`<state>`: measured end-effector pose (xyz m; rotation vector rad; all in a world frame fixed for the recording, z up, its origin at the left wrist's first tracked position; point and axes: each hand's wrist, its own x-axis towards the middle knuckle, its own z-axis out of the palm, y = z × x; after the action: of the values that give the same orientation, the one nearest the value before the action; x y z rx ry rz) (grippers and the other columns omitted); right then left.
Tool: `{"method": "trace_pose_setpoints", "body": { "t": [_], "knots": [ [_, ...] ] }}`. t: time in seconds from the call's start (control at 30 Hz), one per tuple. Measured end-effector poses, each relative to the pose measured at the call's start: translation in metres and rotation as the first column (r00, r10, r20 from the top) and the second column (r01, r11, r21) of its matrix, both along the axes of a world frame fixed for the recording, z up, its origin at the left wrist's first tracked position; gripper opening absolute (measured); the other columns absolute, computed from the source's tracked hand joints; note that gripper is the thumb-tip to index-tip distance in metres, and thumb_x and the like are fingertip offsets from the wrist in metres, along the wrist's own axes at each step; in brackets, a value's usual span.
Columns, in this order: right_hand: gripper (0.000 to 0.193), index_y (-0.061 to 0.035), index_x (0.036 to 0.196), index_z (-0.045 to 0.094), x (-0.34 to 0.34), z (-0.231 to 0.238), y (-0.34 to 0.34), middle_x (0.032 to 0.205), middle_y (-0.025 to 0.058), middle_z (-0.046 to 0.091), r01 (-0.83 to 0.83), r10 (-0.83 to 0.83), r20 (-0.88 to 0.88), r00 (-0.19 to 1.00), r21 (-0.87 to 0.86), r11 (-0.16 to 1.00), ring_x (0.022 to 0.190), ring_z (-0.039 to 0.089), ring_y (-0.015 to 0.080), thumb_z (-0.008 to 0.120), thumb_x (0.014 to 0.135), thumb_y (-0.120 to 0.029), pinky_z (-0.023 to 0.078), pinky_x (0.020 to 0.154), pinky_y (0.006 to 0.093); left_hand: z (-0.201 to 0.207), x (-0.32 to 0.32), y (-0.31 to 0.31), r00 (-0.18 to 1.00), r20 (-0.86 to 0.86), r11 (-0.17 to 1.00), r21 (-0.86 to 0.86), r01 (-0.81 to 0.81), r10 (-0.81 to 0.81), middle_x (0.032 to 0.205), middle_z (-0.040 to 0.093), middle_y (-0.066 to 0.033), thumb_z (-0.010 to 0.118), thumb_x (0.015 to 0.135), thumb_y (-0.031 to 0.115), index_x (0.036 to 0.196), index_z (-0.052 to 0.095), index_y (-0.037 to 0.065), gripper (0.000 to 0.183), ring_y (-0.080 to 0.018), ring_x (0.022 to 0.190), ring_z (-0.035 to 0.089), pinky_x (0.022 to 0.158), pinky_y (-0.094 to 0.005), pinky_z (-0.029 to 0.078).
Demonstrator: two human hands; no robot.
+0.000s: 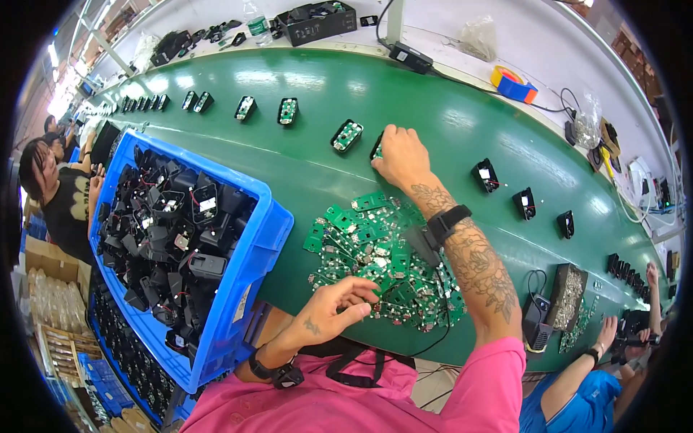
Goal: Assembling electronic components by fitting printed circuit boards into black plastic housings at a factory workbench.
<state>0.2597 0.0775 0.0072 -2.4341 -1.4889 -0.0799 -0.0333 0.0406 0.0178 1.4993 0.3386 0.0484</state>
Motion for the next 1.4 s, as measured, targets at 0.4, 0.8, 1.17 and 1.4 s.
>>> {"method": "trace_pose_setpoints", "body": {
  "t": [0.4,0.8,1.17,1.4],
  "knots": [
    [0.062,0.0011,0.117,0.056,0.024,0.041,-0.025,0.114,0.0215,0.063,0.161,-0.137,0.112,0.984,-0.248,0.955,0.110,0.057,0.0397,0.078,0.075,-0.038,0.048,0.094,0.0458,-0.012,-0.021,0.010,0.998,-0.018,0.994,-0.080,-0.069,0.067,0.111,0.066,-0.0126,0.061,0.093,0.011,0.128,0.052,-0.001,0.037,-0.0125,0.092,0.064,0.082,-0.0275,0.052],
    [0.041,0.0050,0.087,0.066,0.058,0.057,-0.144,0.074,0.0144,0.067,0.295,-0.358,-0.311,0.880,-0.232,0.927,0.064,0.064,0.0217,0.080,0.070,-0.030,0.049,0.059,0.0332,0.007,-0.015,-0.016,0.987,0.086,0.991,0.021,-0.136,0.134,0.124,0.055,-0.0162,0.068,0.088,0.017,0.139,0.041,0.003,0.059,-0.0218,0.092,0.064,0.084,-0.0354,0.052],
    [0.048,0.0040,0.097,0.065,-0.168,0.101,-0.200,0.079,0.0167,0.069,-0.203,-0.011,-0.716,0.698,-0.212,0.956,0.072,0.069,0.0292,0.080,0.077,-0.037,0.052,0.064,0.0345,-0.022,-0.022,-0.049,0.916,0.401,0.851,0.486,-0.200,-0.014,0.130,0.052,-0.0210,0.085,0.067,0.021,0.138,0.040,0.001,0.086,-0.0393,0.114,0.057,0.094,-0.0422,0.050],
    [0.027,-0.0009,0.080,0.065,-0.177,0.093,-0.215,0.066,0.0187,0.062,-0.372,0.039,-0.836,0.547,-0.201,0.906,0.060,0.063,0.0345,0.067,0.089,-0.026,0.048,0.056,0.0425,-0.029,-0.036,-0.043,0.912,0.405,0.921,0.376,-0.100,-0.066,0.118,0.062,-0.0178,0.090,0.064,0.025,0.127,0.050,0.002,0.079,-0.0340,0.105,0.063,0.089,-0.0409,0.053]
  ]
}}
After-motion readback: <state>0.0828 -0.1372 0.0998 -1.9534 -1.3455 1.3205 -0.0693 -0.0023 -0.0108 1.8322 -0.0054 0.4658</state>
